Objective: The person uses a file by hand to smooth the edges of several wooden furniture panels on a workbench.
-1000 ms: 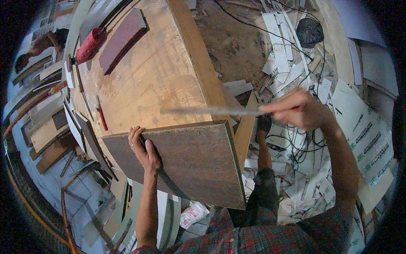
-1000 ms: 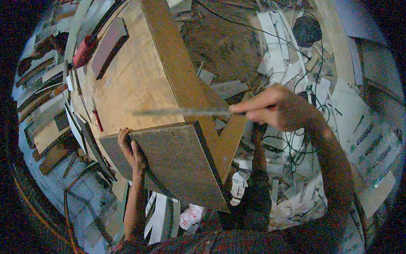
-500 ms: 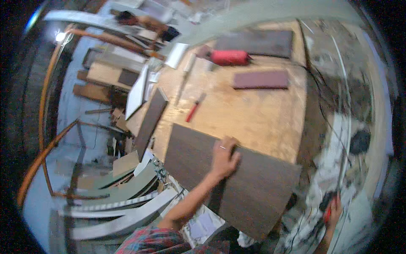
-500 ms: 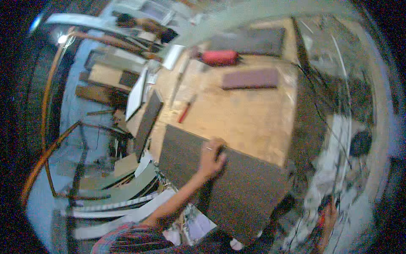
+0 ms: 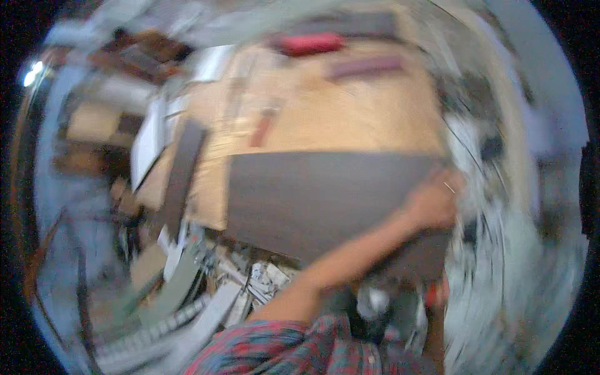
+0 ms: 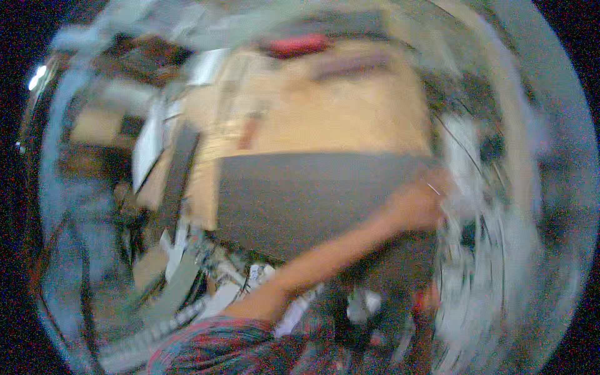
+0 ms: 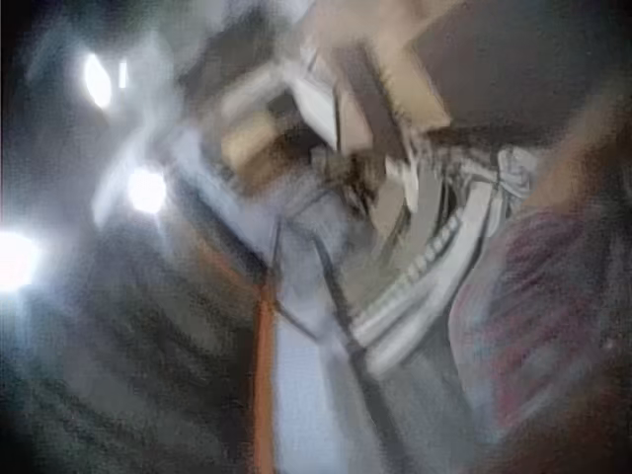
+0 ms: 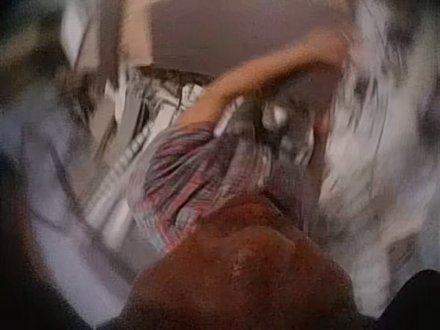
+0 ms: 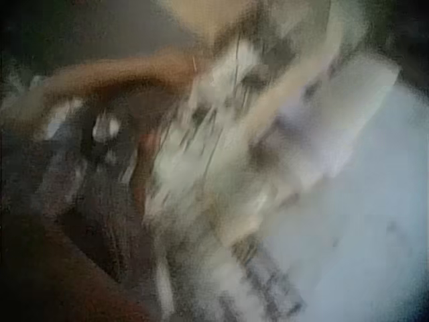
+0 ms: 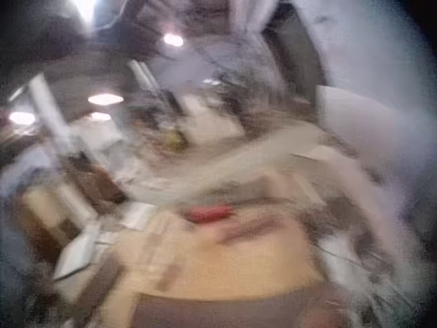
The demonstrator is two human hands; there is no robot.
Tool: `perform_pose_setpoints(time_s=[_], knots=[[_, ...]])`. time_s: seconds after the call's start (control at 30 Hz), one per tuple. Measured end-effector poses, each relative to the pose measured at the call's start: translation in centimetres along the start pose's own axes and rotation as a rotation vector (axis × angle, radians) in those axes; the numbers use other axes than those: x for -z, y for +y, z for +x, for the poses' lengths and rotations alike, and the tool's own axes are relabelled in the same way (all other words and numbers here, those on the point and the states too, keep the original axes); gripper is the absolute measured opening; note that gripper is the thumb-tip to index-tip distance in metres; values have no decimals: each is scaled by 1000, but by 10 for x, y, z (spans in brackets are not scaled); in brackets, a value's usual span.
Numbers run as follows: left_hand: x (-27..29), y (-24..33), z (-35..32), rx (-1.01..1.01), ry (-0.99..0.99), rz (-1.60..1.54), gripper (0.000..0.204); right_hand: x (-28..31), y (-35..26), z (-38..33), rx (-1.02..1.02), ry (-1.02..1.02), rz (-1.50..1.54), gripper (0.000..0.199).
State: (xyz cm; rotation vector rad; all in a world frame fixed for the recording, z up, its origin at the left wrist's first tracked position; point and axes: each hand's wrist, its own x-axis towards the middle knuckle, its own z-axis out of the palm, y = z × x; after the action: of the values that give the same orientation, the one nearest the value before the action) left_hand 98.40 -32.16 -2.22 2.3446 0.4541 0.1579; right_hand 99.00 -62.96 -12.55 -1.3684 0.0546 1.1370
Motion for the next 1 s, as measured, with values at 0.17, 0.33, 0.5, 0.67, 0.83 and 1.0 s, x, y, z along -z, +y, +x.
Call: perform_pose_setpoints(time_s=[0.17, 0.33, 0.5, 0.67, 0.83, 1.0], knots=[[6, 2, -119, -269, -233, 348, 68, -21, 62, -81, -126, 468, 119, 44], [2, 12, -211, -350, -315, 456, 63, -30, 109, -151, -121, 570, 177, 52], [-9, 27, -225, -433, -403, 305, 75, -22, 166, -200, 29, 674, 185, 48], [-28, 43, -171, -443, -244, 281, 74, -40, 158, -228, 48, 653, 89, 49], [-65, 52, -145, -465, -62, 498, 73, -19, 166, -235, 135, 636, -88, 50], [-71, 49, -150, -465, -12, 487, 72, -8, 111, -242, 217, 538, -201, 52]])
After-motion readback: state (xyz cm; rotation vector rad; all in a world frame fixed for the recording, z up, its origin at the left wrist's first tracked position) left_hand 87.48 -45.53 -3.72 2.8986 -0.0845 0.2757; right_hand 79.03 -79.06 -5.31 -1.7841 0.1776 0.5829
